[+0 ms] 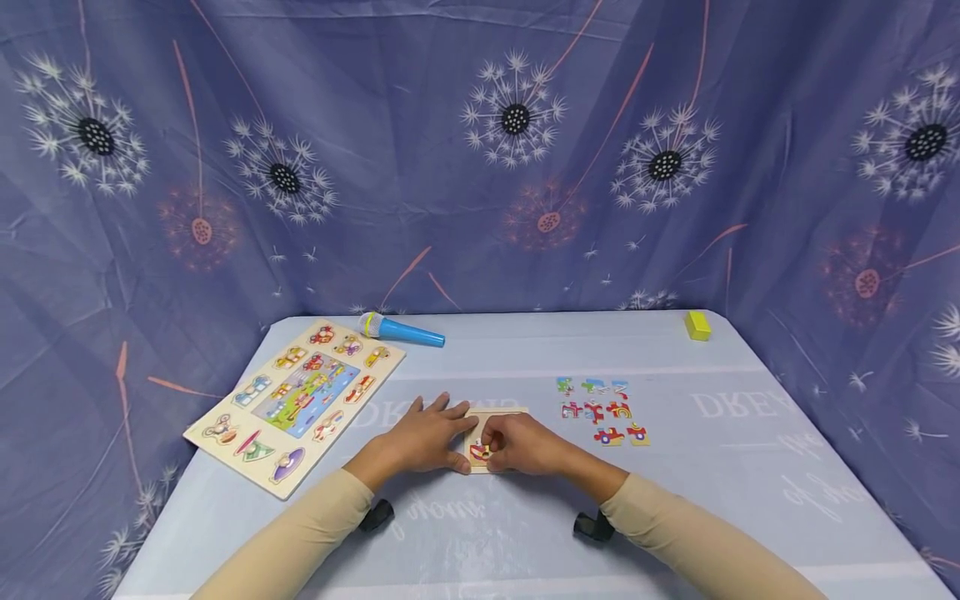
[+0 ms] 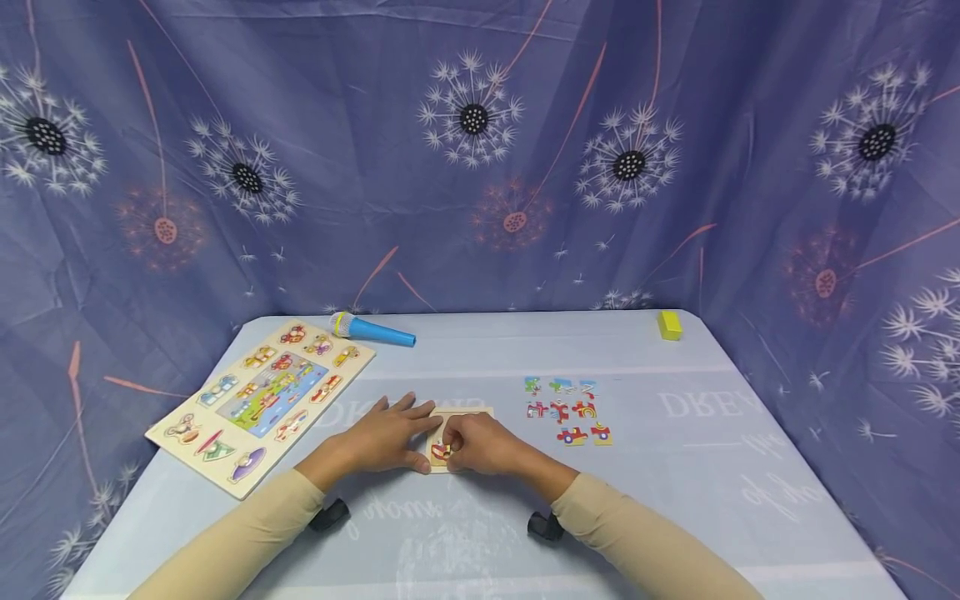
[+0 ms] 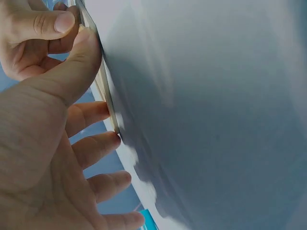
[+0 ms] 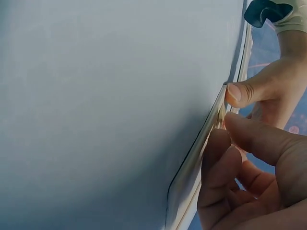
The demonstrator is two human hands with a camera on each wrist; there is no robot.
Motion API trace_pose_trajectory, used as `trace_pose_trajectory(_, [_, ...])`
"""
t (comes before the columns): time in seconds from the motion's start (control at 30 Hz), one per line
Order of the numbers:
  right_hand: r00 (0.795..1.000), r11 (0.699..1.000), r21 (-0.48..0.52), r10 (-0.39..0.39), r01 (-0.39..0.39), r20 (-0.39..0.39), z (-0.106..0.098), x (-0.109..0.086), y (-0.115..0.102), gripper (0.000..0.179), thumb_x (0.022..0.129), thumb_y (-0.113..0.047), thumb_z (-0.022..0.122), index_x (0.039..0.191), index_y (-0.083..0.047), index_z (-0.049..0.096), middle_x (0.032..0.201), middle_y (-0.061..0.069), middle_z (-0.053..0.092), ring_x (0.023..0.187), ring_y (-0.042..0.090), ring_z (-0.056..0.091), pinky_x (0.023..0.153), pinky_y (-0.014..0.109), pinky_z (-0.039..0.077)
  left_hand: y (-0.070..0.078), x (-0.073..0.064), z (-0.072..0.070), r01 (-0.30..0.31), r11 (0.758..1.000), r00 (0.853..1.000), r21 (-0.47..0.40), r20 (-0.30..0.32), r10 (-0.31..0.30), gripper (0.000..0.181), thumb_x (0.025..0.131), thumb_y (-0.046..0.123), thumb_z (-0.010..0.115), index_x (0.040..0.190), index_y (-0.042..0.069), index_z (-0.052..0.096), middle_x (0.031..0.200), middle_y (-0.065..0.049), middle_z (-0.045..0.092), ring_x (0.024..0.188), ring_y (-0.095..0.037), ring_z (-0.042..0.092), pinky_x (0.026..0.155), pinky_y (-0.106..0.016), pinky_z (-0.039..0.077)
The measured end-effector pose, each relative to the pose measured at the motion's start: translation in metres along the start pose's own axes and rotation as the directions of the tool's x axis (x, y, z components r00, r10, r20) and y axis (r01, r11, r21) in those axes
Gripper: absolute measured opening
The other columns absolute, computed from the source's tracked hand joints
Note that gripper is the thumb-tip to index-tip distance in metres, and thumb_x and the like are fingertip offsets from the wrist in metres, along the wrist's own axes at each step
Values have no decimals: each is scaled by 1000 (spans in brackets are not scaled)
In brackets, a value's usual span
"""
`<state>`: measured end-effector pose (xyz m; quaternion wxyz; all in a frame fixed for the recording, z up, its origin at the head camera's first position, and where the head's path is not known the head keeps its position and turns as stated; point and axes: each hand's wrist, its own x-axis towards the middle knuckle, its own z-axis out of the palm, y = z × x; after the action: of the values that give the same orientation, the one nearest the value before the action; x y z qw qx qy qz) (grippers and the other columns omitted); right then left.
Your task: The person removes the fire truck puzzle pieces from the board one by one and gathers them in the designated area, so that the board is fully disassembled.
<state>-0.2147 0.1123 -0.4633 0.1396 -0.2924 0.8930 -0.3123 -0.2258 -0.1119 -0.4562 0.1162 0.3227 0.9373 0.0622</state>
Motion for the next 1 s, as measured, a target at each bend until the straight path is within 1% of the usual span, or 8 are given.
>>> trace_pose_trajectory(0.13, [1000, 999, 50, 16, -17, 11, 2, 0, -2, 25, 78, -3, 80, 96, -10, 65, 75, -10, 61, 66, 5, 55, 66, 25, 46, 0, -1, 1, -5, 1000, 1000, 7, -7, 5, 85, 82, 65, 71, 152, 22, 51, 162, -5, 40, 151, -42, 28, 112, -72, 24])
trace_pose_trajectory(0.2, [1000, 998, 57, 17, -18, 9, 3, 0, -3, 26, 78, -1, 80, 97, -9, 64, 74, -9, 60, 63, 4, 54, 64, 25, 46, 0, 0, 1, -5, 1000, 1000, 5, -7, 5, 85, 81, 65, 71, 152, 22, 51, 162, -5, 40, 151, -42, 28, 112, -73, 24])
trace_pose_trajectory(0.43, [1000, 1000, 15, 14, -13, -28, 6, 0, -3, 26, 77, -1, 80, 95, -9, 63, 70, -10, 59, 60, 2, 51, 63, 24, 45, 0, 1, 3, -6, 1000, 1000, -6, -9, 6, 85, 81, 65, 72, 152, 21, 52, 162, -5, 40, 152, -43, 27, 112, -73, 23])
trace_pose_trajectory(0.6, [999, 1000, 13, 20, -20, -25, 7, -1, -3, 24, 80, -3, 80, 95, -10, 63, 69, -10, 58, 60, 3, 50, 62, 24, 44, 1, 1, 4, -1, 1000, 1000, -20, -3, 1, 85, 81, 64, 72, 152, 21, 52, 162, -5, 40, 152, -42, 26, 113, -74, 22])
trace_pose_trajectory(0.7, [999, 1000, -10, 18, -18, -29, 6, -1, -2, 23, 81, -5, 79, 95, -11, 63, 70, -11, 58, 61, 2, 50, 62, 24, 44, 1, 0, 4, -1, 1000, 1000, -24, -2, 1, 85, 82, 64, 71, 152, 21, 51, 162, -5, 40, 152, -42, 25, 113, -74, 21])
trace_pose_trajectory(0.83, [999, 999, -47, 9, -11, -45, 0, -8, 1, 20, 81, -8, 77, 95, -11, 63, 70, -12, 57, 62, 1, 49, 63, 24, 43, 2, -1, 3, -2, 1000, 1000, -25, -9, 2, 84, 82, 64, 71, 152, 22, 51, 162, -5, 39, 152, -43, 24, 112, -75, 21])
trace_pose_trajectory(1.0, [999, 1000, -10, 17, -18, -39, -22, -27, 10, 19, 81, -7, 76, 96, -11, 65, 74, -10, 58, 65, 5, 51, 63, 25, 44, 4, -3, 1, -2, 1000, 1000, 1, -19, 2, 80, 83, 62, 71, 151, 24, 52, 162, -5, 40, 152, -44, 23, 111, -76, 21])
